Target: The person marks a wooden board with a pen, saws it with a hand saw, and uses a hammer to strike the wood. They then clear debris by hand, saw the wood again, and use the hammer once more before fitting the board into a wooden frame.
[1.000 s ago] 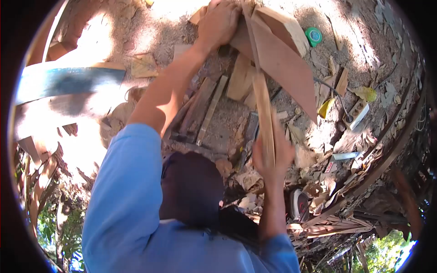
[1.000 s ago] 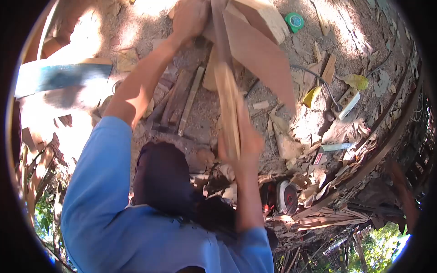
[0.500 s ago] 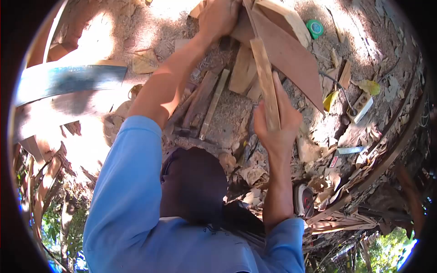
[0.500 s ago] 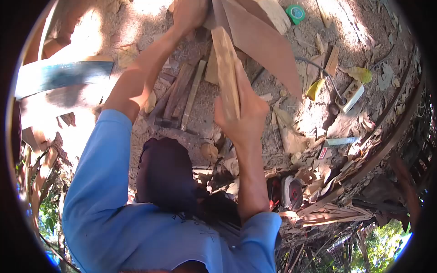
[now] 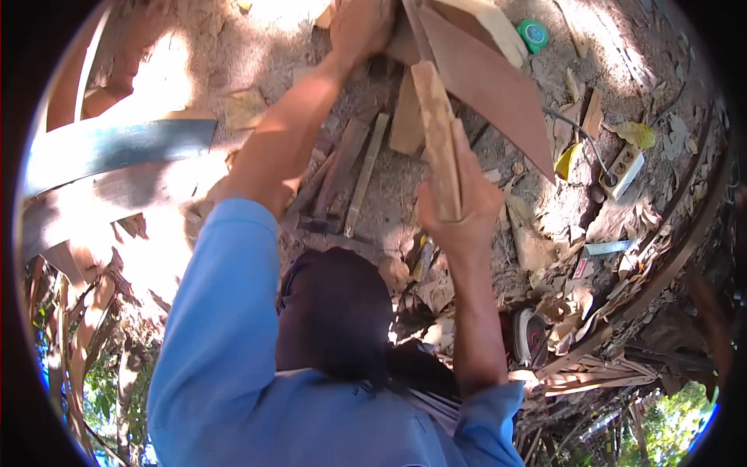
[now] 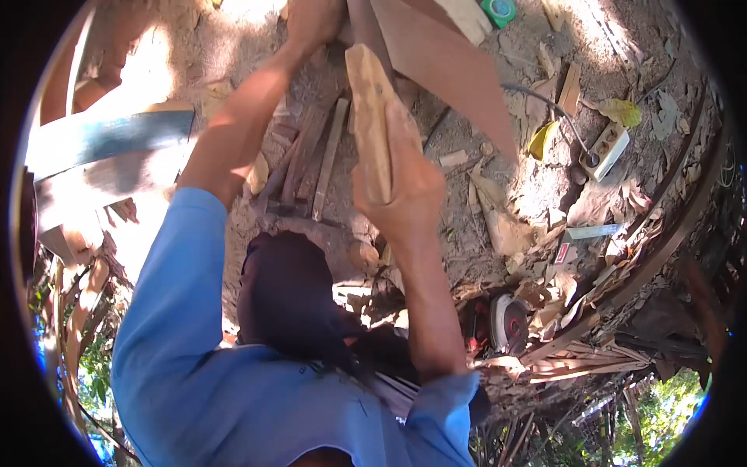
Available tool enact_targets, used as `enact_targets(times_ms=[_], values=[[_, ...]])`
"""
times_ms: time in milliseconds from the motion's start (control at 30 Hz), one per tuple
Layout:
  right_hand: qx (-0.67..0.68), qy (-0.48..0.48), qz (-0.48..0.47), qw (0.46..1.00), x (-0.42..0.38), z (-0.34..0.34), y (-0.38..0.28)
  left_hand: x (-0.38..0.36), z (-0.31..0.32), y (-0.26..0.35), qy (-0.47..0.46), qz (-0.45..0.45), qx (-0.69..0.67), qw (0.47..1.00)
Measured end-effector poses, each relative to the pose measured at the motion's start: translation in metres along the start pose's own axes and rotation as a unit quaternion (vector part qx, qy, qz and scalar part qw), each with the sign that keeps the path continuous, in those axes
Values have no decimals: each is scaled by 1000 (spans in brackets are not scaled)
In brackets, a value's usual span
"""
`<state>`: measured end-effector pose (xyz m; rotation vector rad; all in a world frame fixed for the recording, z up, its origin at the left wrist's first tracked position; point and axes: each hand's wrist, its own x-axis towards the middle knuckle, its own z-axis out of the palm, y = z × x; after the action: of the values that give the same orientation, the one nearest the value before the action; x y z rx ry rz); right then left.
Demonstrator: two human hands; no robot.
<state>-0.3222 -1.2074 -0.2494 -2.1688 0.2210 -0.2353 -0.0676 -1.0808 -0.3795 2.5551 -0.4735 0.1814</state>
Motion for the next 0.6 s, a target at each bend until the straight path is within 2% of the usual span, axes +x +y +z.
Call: enact_targets(times_ms=[33, 67, 133, 167, 200, 267, 333, 367, 400, 467, 533, 567, 600], values=[[1, -6, 14, 1000, -6, -3, -5, 8, 0, 5, 26, -18, -11, 999], [2, -12, 28, 1000, -12, -7, -9, 1, -2, 8, 5, -10, -34, 999], [-21, -84, 111, 990, -56, -45, -33, 4, 0, -4, -39, 7, -83, 996], [-39, -115, 139, 983, -82, -66, -40, 4, 13, -12, 0, 43, -7, 999], [-35, -155, 212, 964, -118, -95, -58, 8, 3, 0, -31, 5, -1, 1000], [-98, -135, 154, 974, -171, -127, -72, 3, -6, 12, -21, -13, 36, 999], [-185, -204, 189, 943, -136, -105, -43, -4, -2, 6, -40, 18, 45, 998], [-117, -125, 127, 977, -94, -72, -23, 7, -2, 1, -41, 49, 53, 997], [-54, -56, 52, 996, -53, -39, -4, -1, -3, 0, -42, 23, 37, 998], [46, -8, 42, 998, 19, -3, -7, 6, -4, 1, -29, -14, 10, 999], [10, 14, 5, 1000, 22, -2, -7, 34, 0, 2, -68, -30, -14, 997], [-3, 2, 6, 1000, 0, -8, -16, 15, -5, 1, -110, -58, -22, 992], [-21, -27, 54, 998, -34, -29, -34, -4, -9, 2, -93, -31, -15, 995]])
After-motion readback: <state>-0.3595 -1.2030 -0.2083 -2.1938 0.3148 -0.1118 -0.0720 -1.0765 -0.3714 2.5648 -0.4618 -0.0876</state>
